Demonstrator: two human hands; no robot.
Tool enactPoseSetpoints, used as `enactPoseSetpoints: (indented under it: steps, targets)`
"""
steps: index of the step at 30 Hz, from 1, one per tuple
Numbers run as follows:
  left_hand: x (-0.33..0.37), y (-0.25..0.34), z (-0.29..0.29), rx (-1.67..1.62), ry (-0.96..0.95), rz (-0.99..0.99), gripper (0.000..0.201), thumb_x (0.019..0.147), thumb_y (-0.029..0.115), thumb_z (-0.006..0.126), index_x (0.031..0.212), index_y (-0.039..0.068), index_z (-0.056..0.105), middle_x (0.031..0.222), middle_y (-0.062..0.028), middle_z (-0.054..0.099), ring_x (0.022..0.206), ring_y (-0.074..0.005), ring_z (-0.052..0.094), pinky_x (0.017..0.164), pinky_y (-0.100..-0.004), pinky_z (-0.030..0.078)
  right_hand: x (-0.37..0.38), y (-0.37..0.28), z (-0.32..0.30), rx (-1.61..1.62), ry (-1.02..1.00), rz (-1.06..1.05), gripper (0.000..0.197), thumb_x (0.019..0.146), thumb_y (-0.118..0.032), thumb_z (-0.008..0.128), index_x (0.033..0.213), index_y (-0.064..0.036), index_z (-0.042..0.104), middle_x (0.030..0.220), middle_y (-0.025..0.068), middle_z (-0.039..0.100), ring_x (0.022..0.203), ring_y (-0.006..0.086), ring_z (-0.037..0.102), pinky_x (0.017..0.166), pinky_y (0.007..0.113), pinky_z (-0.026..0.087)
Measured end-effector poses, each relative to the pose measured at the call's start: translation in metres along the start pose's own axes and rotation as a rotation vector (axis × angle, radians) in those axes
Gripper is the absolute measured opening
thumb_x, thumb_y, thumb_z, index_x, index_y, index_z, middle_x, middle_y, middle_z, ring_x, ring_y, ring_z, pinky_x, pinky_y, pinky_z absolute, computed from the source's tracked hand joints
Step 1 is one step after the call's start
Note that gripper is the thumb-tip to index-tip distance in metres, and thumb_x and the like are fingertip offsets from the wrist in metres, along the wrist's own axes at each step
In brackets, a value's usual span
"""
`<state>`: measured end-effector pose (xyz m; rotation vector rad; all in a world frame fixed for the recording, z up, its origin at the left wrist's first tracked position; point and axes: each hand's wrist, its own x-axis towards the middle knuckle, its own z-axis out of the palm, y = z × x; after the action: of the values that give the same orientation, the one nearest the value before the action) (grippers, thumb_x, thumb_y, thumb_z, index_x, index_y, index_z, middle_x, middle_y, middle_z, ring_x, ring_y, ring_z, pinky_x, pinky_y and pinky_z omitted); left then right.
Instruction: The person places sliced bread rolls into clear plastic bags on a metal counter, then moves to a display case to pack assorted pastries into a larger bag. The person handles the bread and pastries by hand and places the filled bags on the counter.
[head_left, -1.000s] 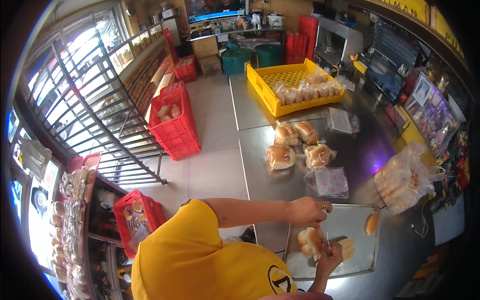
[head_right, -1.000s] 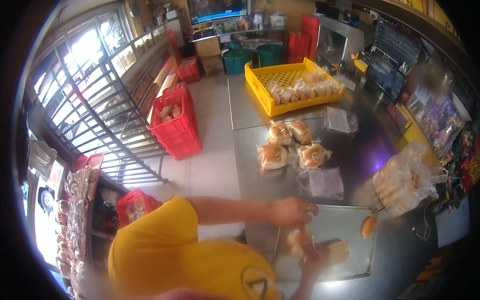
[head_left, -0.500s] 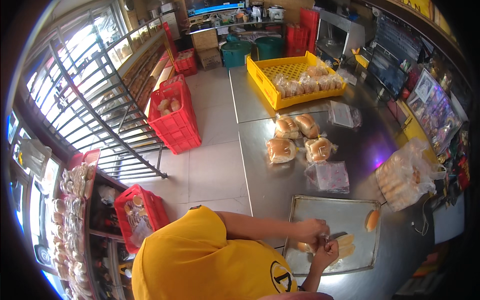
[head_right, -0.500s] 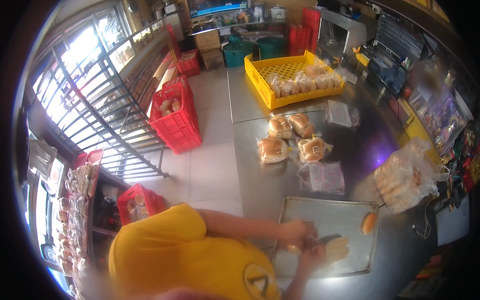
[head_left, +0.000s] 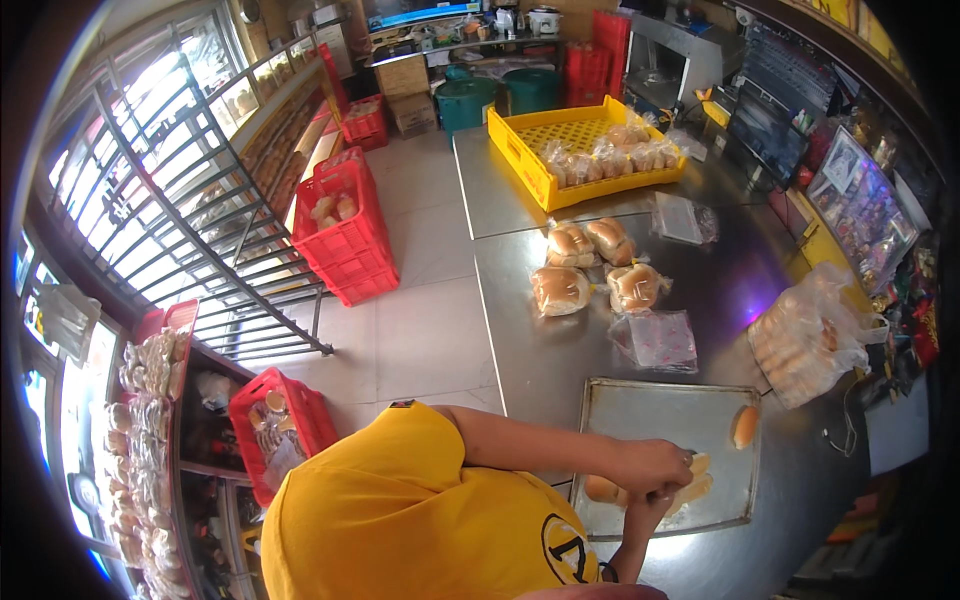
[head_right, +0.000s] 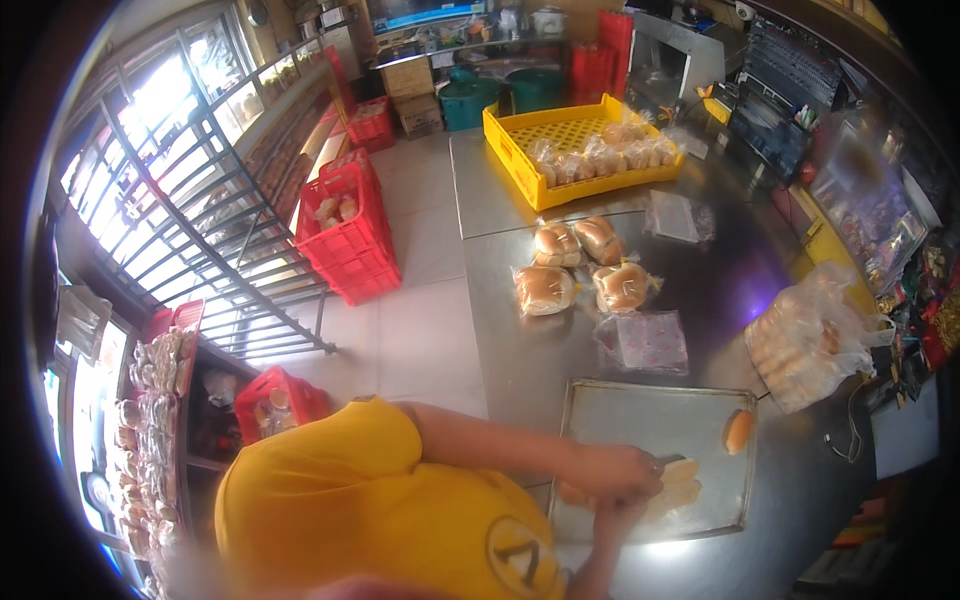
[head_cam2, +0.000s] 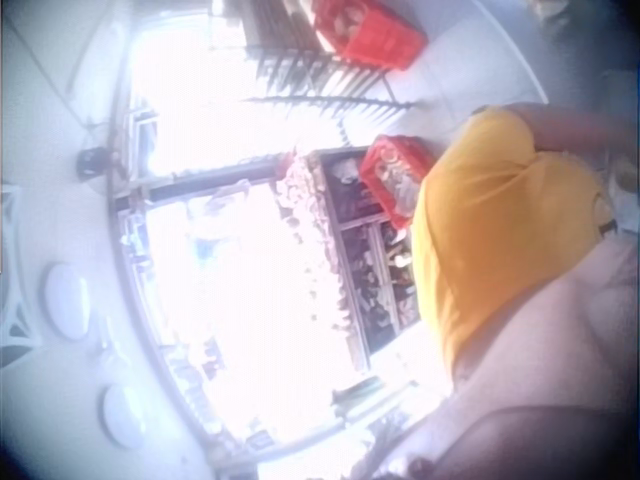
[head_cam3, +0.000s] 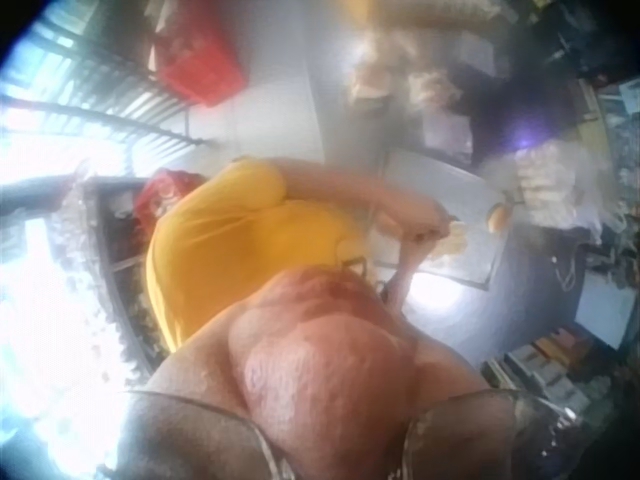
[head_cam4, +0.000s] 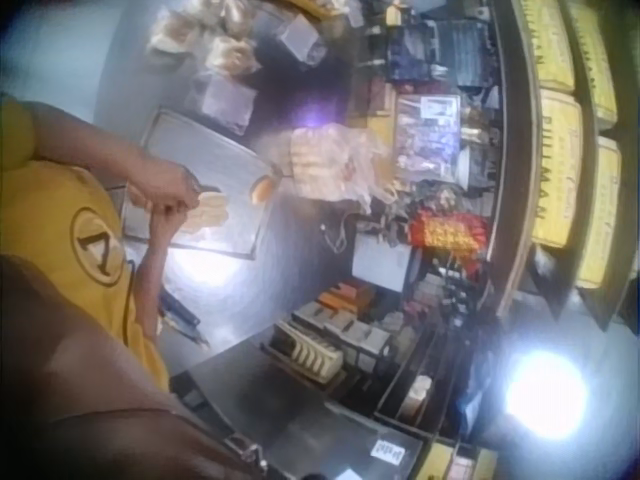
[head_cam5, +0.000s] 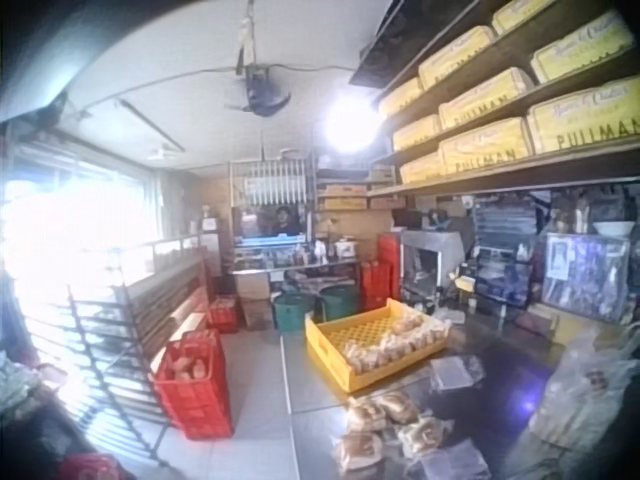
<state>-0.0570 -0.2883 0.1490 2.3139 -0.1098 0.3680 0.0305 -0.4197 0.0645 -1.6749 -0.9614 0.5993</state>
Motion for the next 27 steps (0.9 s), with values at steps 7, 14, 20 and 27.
enactPoseSetpoints:
  steps: [7,14,20,27]
  targets:
    - [0.0,0.049,-0.003,0.101,0.208,0.412,0.034,0.07,0.012,0.07,0.101,0.009,0.056,0.106,-0.011,0.059,0.11,-0.0339,0.055,0.089,-0.0452,0.045,0.026,0.032,-0.032,0.48,0.265,-0.029,0.042,0.102,-0.031,0.038,0.129,-0.0005,0.049,0.122,0.0123,0.057,0.107,0.0206,0.058,0.092,0.03,0.046]
    - [-0.008,0.02,-0.025,0.316,0.187,0.541,0.058,0.067,0.023,0.077,0.121,0.023,0.057,0.131,-0.0153,0.049,0.119,-0.0443,0.047,0.099,-0.0505,0.04,-0.002,-0.067,-0.048,0.948,0.39,0.35,0.04,0.101,-0.025,0.041,0.132,0.0,0.048,0.128,0.0133,0.056,0.114,0.0233,0.057,0.095,0.036,0.049]
    - [-0.004,0.014,0.008,-0.857,0.107,-0.49,0.071,0.072,0.028,0.079,0.132,0.014,0.044,0.122,-0.0144,0.055,0.11,-0.0327,0.056,0.084,-0.0369,0.051,-0.006,-0.052,-0.061,1.039,0.392,0.205,0.041,0.1,-0.027,0.044,0.119,0.0064,0.057,0.115,0.0133,0.061,0.105,0.0195,0.059,0.093,0.03,0.046]
    - [0.014,0.021,0.0,-0.14,-0.031,0.06,0.088,0.069,0.026,0.082,0.141,0.012,0.035,0.129,-0.0164,0.052,0.116,-0.032,0.054,0.081,-0.0397,0.053,-0.02,-0.041,-0.066,1.043,0.585,0.444,0.042,0.099,-0.031,0.048,0.119,0.0053,0.056,0.109,0.0134,0.063,0.098,0.0187,0.062,0.083,0.031,0.053]
